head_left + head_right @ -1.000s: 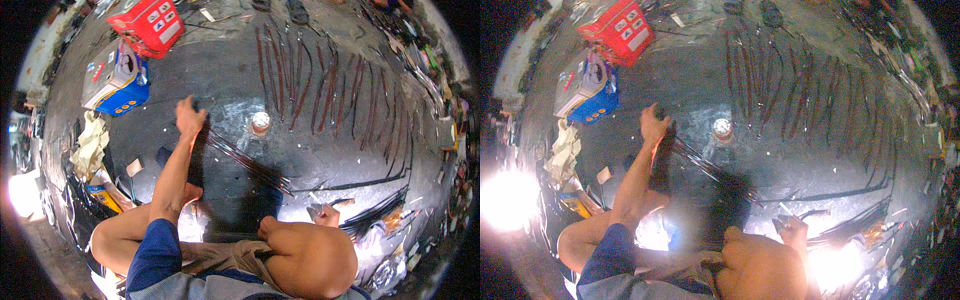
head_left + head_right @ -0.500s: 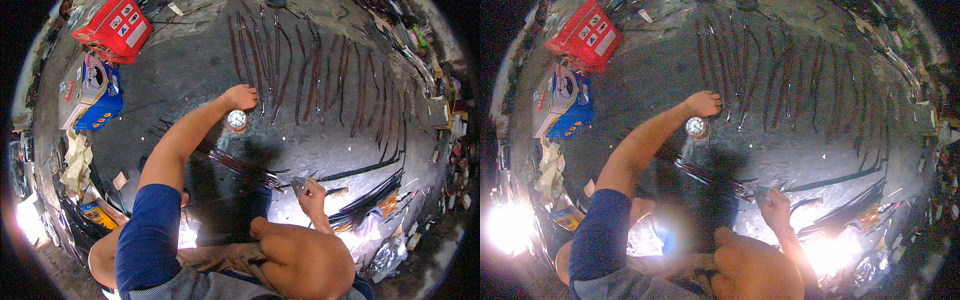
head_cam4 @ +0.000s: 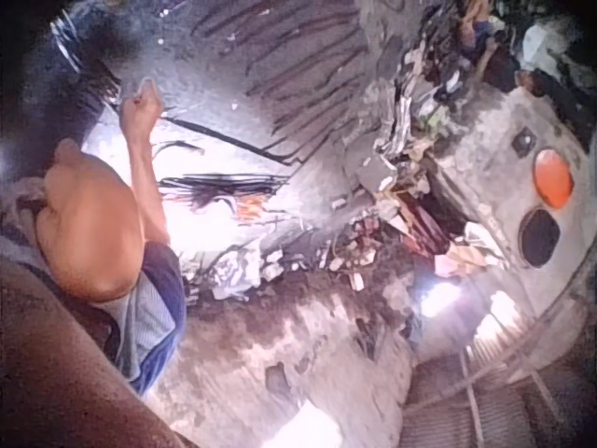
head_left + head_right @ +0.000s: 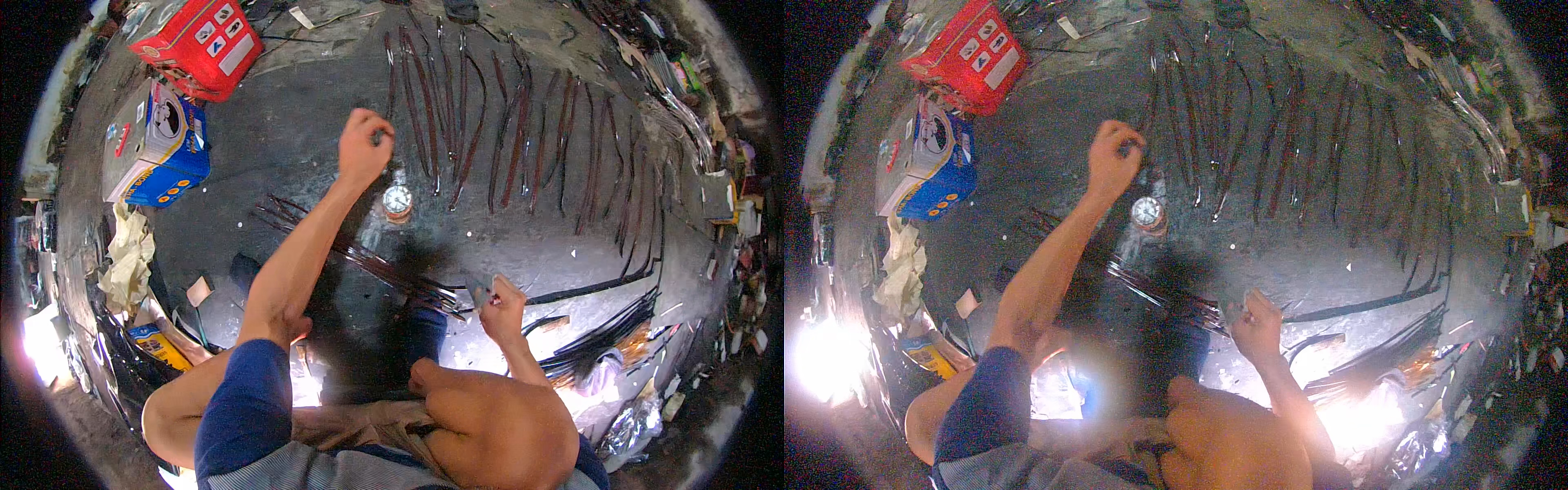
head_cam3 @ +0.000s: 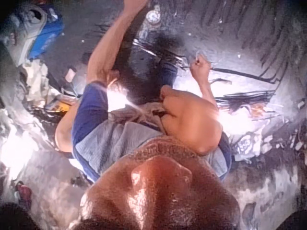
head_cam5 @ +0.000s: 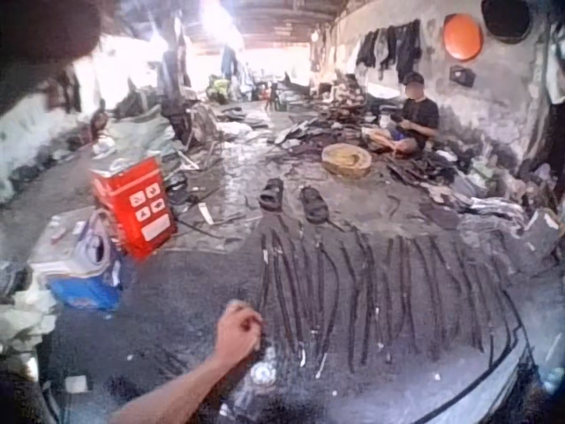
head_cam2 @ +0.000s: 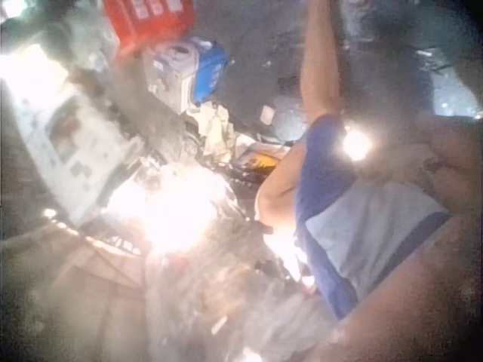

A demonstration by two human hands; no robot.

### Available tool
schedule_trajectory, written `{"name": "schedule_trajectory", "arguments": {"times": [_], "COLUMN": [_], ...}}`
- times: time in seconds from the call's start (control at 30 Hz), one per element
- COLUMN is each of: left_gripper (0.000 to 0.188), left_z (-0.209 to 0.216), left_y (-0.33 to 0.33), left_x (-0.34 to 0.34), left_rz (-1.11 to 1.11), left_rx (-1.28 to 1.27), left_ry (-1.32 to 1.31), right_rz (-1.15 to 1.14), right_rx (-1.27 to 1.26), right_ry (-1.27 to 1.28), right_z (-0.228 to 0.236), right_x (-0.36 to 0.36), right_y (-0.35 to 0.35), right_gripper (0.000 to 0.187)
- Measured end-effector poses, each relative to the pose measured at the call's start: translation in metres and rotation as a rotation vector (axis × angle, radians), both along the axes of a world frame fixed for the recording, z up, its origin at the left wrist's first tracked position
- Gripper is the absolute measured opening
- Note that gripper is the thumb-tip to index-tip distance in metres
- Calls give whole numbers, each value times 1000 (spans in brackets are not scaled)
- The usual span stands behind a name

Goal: The person sits on the floor and repeatedly applies a white substance from a small container onto long, thin, dark strips. They pick up each strip, apply the substance, and place it back on the floor in a row. The person also uses a small grey block to rub the strips.

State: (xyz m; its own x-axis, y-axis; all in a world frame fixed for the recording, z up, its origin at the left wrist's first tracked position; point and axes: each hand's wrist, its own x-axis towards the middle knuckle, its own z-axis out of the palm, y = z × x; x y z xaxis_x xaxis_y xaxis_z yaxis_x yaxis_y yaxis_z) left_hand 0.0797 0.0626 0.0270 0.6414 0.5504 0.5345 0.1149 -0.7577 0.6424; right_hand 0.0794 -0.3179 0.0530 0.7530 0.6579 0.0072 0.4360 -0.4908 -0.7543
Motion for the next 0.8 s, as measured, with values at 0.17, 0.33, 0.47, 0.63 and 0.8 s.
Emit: {"name": "schedule_trajectory", "arguments": {"times": [0.17, 0.33, 0.47, 0.63, 0.8], "left_gripper": [10, 7, 18, 18, 17], "left_z": [61, 117, 147, 166, 157], "left_y": [-16, -56, -74, -95, -94], "left_x": [-76, -121, -144, -141, -146], "left_rz": [177, 159, -58, -113, -77], "left_rx": [-471, -479, -654, -1021, -1126], "left_ry": [-211, -283, -123, -197, -242], "right_rz": [151, 329, 456, 402, 284], "right_rx": [274, 415, 652, 628, 493], "right_ry": [-45, -22, 229, 625, 472], "right_z": [33, 95, 126, 121, 120], "right_x": [5, -2, -14, -13, -12], "right_y": [77, 148, 187, 194, 190], "right_gripper": [19, 44, 58, 42, 32]}}
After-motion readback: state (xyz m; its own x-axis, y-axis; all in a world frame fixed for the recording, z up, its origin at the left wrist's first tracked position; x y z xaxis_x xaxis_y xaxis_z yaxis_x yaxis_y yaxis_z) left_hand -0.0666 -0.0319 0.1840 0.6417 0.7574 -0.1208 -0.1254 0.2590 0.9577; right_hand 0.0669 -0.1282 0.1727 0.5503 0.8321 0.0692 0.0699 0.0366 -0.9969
